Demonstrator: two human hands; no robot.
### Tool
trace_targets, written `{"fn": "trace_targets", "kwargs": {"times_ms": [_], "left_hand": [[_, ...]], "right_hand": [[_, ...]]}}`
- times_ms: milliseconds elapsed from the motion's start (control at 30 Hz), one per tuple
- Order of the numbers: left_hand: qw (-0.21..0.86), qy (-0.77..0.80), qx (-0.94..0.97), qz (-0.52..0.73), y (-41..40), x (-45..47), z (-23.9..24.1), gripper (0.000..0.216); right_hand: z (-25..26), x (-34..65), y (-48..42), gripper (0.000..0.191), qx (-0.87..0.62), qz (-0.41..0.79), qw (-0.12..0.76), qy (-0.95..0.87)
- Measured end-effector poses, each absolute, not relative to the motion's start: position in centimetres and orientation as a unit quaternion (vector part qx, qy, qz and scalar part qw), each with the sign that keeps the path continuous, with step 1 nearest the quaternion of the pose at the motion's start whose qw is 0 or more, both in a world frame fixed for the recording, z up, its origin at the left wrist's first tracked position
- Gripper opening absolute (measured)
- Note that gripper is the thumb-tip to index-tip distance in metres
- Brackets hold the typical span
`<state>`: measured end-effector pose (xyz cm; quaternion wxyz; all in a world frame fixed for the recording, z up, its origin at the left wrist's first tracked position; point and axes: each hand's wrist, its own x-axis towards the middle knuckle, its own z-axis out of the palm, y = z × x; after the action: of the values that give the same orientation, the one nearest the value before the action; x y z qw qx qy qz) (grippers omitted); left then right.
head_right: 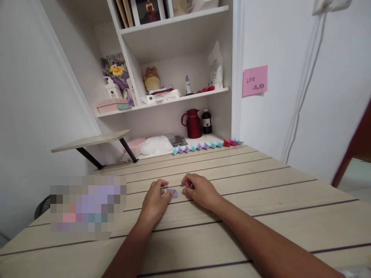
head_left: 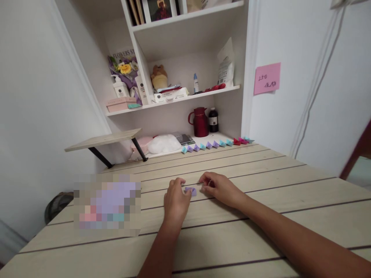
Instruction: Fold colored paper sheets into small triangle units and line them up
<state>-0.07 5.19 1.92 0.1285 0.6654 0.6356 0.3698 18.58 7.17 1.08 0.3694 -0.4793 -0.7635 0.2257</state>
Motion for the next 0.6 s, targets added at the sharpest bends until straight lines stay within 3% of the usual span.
{"fn": "trace_targets", "kwargs": {"times_ms": [67, 333, 600], "left_hand": [[0.117, 0.648, 0.671, 0.342, 5.1, 0.0, 2.0, 0.006], [0.24, 0.579, 0.675, 0.39, 6.0, 1.0, 0.9, 0.011], [0.166, 0.608, 0.694, 0.346, 5.6, 1.3, 1.1, 0.008]], "right_hand": [[1.0, 18.5, 7.2, 0.018, -0.475, 0.237, 0.37, -0.762], [1.6, 17.7, 6.4, 0.017, -0.442, 0.255, 0.383, -0.77], [1.3, 18.1, 7.0, 0.006, -0.471, 0.238, 0.374, -0.762]]}}
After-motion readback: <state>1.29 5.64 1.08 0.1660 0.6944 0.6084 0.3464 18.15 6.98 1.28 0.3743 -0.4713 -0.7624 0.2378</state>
